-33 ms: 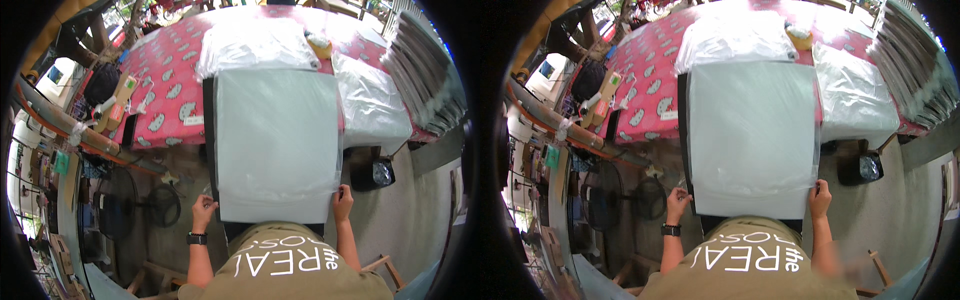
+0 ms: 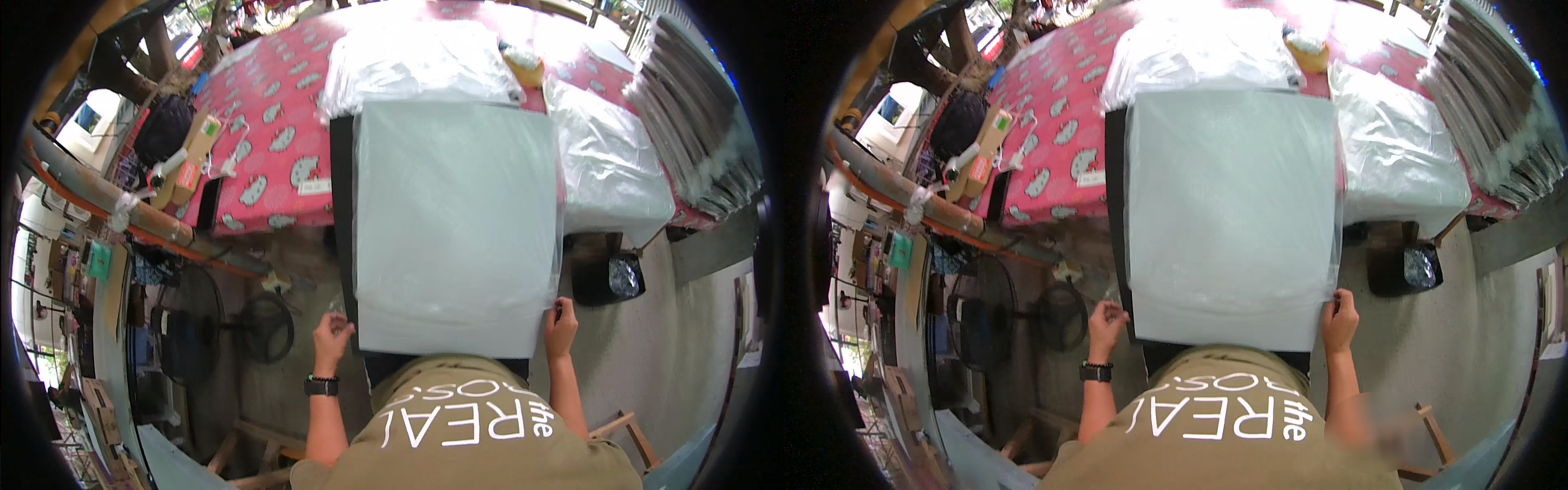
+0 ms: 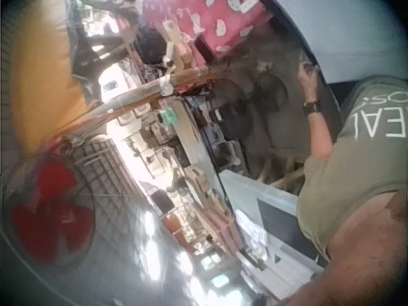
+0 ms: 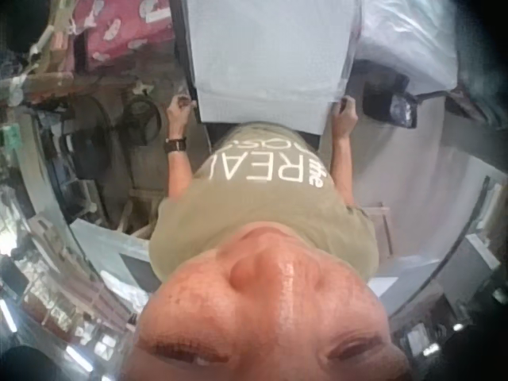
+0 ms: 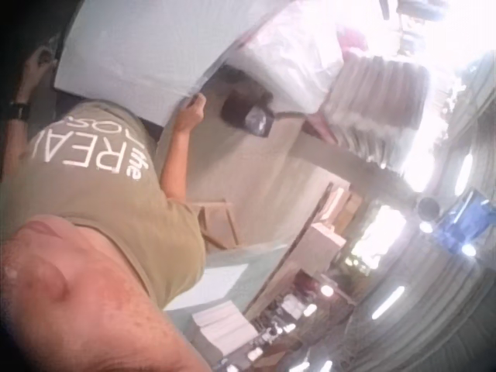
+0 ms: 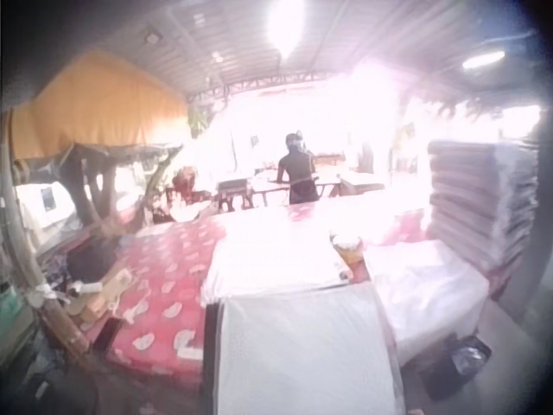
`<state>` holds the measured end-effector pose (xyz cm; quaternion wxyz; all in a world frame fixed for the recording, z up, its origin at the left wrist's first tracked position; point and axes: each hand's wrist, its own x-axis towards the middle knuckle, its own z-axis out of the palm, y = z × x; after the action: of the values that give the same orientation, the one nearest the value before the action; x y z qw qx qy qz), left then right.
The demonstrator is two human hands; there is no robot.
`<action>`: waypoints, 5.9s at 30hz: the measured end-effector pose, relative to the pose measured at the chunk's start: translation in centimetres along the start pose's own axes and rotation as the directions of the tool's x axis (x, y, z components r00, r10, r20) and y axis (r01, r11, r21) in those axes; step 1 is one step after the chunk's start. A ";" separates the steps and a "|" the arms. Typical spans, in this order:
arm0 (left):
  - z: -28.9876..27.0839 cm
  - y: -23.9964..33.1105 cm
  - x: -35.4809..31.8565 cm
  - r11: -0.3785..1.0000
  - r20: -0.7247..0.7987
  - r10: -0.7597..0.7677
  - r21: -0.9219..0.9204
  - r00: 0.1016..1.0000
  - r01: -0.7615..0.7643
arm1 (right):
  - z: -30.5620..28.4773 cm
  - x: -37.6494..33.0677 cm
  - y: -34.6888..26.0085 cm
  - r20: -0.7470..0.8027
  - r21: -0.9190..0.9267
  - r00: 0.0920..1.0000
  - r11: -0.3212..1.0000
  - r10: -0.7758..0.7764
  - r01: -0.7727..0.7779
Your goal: The person places a black paper sheet inside a plastic sleeve, then repeats the process with a white paper sheet, handling one item at a time by hand on a table.
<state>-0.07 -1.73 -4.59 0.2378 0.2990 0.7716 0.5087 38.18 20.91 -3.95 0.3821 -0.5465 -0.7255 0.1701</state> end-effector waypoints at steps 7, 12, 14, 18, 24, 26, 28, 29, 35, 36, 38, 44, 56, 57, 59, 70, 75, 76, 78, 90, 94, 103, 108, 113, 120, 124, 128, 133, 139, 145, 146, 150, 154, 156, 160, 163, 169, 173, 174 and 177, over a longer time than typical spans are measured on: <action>4.5 7.7 0.6 0.836 0.097 0.344 0.421 0.934 -0.352 | 1.8 1.9 -2.5 -0.176 0.074 0.972 0.983 -0.153 0.168; 5.3 5.5 4.4 0.719 0.181 0.440 0.516 0.880 -0.466 | 2.2 4.7 -1.5 -0.118 0.023 0.988 0.994 -0.102 0.105; 4.9 4.8 6.0 0.659 0.124 0.464 0.614 0.877 -0.435 | 1.5 5.2 -1.9 -0.182 0.060 0.980 0.994 -0.075 0.087; 4.2 4.7 8.5 0.654 -0.171 0.588 0.676 0.791 -0.340 | 0.6 4.3 -1.3 -0.208 -0.007 0.974 0.996 -0.092 0.092; 3.2 3.3 3.8 0.668 -0.087 0.563 0.633 0.822 -0.391 | 0.0 -0.8 0.5 -0.099 -0.002 0.993 0.998 -0.059 0.060; 2.6 2.3 1.2 0.697 -0.057 0.483 0.630 0.874 -0.344 | -0.1 -3.1 1.4 -0.026 -0.021 0.999 1.000 -0.023 0.022; 2.3 0.2 -0.8 0.713 -0.085 0.454 0.631 0.887 -0.305 | -0.6 -4.6 1.5 0.039 -0.060 0.999 0.998 -0.022 0.024; 2.2 -0.6 -1.6 0.743 -0.096 0.407 0.612 0.908 -0.269 | -0.8 -5.1 1.7 0.057 -0.079 0.998 0.997 -0.012 0.017; 2.7 0.7 -3.4 0.863 -0.167 0.296 0.469 0.940 -0.188 | -1.5 -6.4 2.3 0.123 -0.065 0.986 0.993 0.110 -0.102; 3.2 1.3 -3.5 0.835 -0.086 0.333 0.490 0.939 -0.251 | -1.4 -6.1 1.8 0.121 -0.027 0.987 0.994 0.108 -0.106; 4.5 2.4 -3.4 0.770 0.082 0.399 0.511 0.913 -0.382 | -1.4 -5.2 0.4 0.112 0.048 0.988 0.993 0.105 -0.110; 7.2 3.4 -1.6 0.740 0.027 0.440 0.555 0.897 -0.380 | 1.1 -2.2 -1.1 -0.115 -0.070 0.992 0.997 -0.049 0.041; 3.1 -2.2 -3.4 0.723 -0.174 0.394 0.665 0.903 -0.187 | -2.5 -9.8 2.1 0.231 -0.078 0.958 0.985 0.171 -0.157; 3.0 -2.8 -4.3 0.732 -0.170 0.361 0.661 0.917 -0.165 | -2.9 -10.8 2.7 0.324 -0.091 0.926 0.981 0.192 -0.172; 2.7 -3.4 -5.7 0.792 -0.186 0.334 0.588 0.924 -0.167 | -3.4 -11.7 3.9 0.451 0.081 0.833 0.915 0.321 -0.396; 1.4 -2.8 -7.7 0.936 -0.037 -0.101 0.336 0.994 0.107 | -4.4 -5.7 0.0 0.548 0.271 0.717 0.719 0.431 -0.640; 1.2 3.9 -5.4 0.871 0.556 -0.223 -0.255 0.800 0.420 | -4.5 0.3 -4.9 0.475 0.879 0.823 -0.219 0.311 -0.424; 1.2 6.1 -4.8 0.866 0.645 -0.230 -0.205 0.728 0.455 | -4.0 1.3 -6.1 0.483 0.847 0.834 -0.384 0.266 -0.368; 2.2 9.1 -4.3 0.914 0.788 -0.090 -0.177 0.609 0.364 | -1.0 1.1 -7.0 0.552 0.787 0.806 -0.452 0.214 -0.419; 4.6 9.8 -1.4 0.970 0.880 0.064 -0.166 0.470 0.177 | -6.3 16.1 -18.1 -0.525 0.631 0.836 0.731 0.157 0.259; 3.1 9.6 0.0 0.962 0.836 0.018 -0.163 0.548 0.217 | -7.1 24.5 -25.5 -0.739 0.490 0.672 0.650 -0.044 0.581; 1.7 7.1 0.6 0.958 0.743 -0.025 -0.173 0.669 0.229 | 9.9 43.7 -36.4 -0.457 -0.196 0.323 0.448 -0.829 0.872; 1.0 6.5 -0.1 0.943 0.678 -0.094 -0.174 0.729 0.283 | 21.6 43.4 -32.5 0.025 -0.079 0.610 0.606 -0.792 0.791; 0.9 4.6 0.5 0.928 0.592 -0.162 -0.181 0.790 0.325 | 27.9 41.5 -26.7 0.411 -0.053 0.536 0.567 -0.737 0.822; -6.7 5.4 3.0 0.958 -0.566 -0.109 -0.279 0.818 -0.066 | 27.0 38.7 -25.1 0.611 0.277 0.527 0.783 -0.591 0.557; -10.3 9.9 2.5 0.948 -0.818 -0.001 -0.185 0.575 -0.260 | 20.4 33.6 -26.7 0.313 0.452 0.715 0.760 -0.626 0.467; -7.0 15.5 2.7 0.821 -0.683 0.096 -0.357 0.724 -0.446 | 12.2 17.9 -30.3 0.425 0.777 0.364 0.540 -0.829 0.323; 4.4 20.2 5.0 0.852 -0.185 0.465 -0.173 0.866 -0.494 | 10.6 6.3 -25.7 0.555 0.803 0.334 0.386 -0.762 -0.455; 8.9 22.7 3.9 0.835 0.021 0.502 -0.274 0.865 -0.478 | 5.0 6.9 -21.6 0.646 0.759 0.530 0.392 -0.550 -0.519; 11.9 22.0 2.5 0.723 0.270 0.468 -0.665 0.841 -0.189 | 3.0 6.6 -20.5 0.456 0.839 0.752 0.512 -0.476 -0.185; 12.1 21.9 2.5 0.747 0.278 0.477 -0.628 0.834 -0.217 | 3.3 6.5 -20.0 0.445 0.834 0.766 0.526 -0.464 -0.167; 12.1 22.6 2.1 0.756 0.280 0.427 -0.632 0.860 -0.170 | 3.9 6.6 -19.7 0.298 0.892 0.890 0.432 -0.344 -0.132; 11.5 24.5 1.9 0.891 0.402 0.261 -0.450 0.878 -0.058 | 4.4 6.9 -19.0 0.480 0.876 0.818 0.117 -0.317 -0.469; 10.9 24.5 2.4 0.937 0.447 0.189 -0.349 0.874 -0.024 | 4.2 7.3 -18.5 0.491 0.870 0.797 0.158 -0.352 -0.467; 10.2 22.9 4.4 0.930 0.299 0.267 -0.330 0.916 -0.163 | 4.1 7.9 -17.7 0.507 0.861 0.801 0.168 -0.318 -0.479; 9.6 24.2 3.9 0.894 0.241 0.330 -0.390 0.913 -0.221 | 3.7 8.1 -18.7 0.539 0.842 0.755 0.245 -0.374 -0.480; 7.8 24.9 3.5 0.920 0.330 0.348 -0.302 0.878 -0.251 | 4.4 9.1 -20.0 0.538 0.842 0.713 0.267 -0.449 -0.468; 7.9 23.5 4.4 0.938 0.272 0.244 -0.310 0.931 -0.155 | 4.5 8.7 -20.6 0.407 0.820 0.802 0.561 -0.438 -0.110; 7.9 23.4 4.3 0.941 0.241 0.264 -0.276 0.934 -0.195 | 4.7 8.6 -21.0 0.328 0.847 0.843 0.527 -0.427 -0.063; 7.9 22.9 4.2 0.940 0.130 0.309 -0.189 0.942 -0.283 | 5.2 8.2 -21.6 0.220 0.877 0.886 0.480 -0.409 0.004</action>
<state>7.27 13.23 13.51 0.2428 0.4300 0.6510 0.5765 19.06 21.92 10.05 0.4622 -0.1434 -0.6676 0.5658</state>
